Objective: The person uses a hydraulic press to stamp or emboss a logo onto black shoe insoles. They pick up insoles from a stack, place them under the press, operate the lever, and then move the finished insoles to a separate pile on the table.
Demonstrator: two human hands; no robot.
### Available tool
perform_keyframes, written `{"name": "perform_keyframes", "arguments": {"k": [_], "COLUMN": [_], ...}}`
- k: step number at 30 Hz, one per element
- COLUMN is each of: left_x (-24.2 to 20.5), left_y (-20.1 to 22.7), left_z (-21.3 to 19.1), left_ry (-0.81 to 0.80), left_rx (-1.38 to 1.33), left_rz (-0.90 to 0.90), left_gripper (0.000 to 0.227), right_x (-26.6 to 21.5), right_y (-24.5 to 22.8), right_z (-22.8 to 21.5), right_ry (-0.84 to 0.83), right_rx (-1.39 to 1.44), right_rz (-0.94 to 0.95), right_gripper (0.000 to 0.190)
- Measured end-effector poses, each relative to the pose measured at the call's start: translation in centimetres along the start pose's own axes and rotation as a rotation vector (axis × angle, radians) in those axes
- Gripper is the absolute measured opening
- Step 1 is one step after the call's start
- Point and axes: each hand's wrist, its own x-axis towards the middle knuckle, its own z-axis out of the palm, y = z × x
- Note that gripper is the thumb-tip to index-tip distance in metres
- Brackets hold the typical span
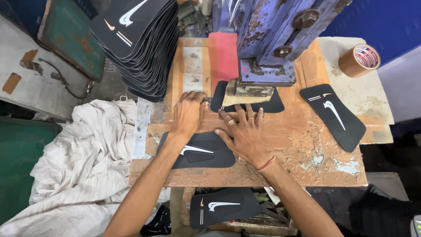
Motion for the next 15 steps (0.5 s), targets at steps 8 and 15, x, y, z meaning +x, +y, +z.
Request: {"name": "perform_keyframes", "arguments": {"k": [8,15], "left_x": [0.4,1.8], "left_y": [0.0,-1.1], "left_z": [-0.8,-1.1], "left_ry": [0.001,-0.136], "left_rx": [-0.039,-0.223], "left_rz": [0.005,-0.087], "left_gripper": [0.022,0.021], "right_x": [0.1,-0.2], "right_y": [-0.1,0.2], "right_z": [-0.4,0.0], "right_ry": [0.031,0.026], "right_rx": [0.023,0.007], "right_rz": [0.002,-0.005], "right_gripper": [0.056,0.056]}}
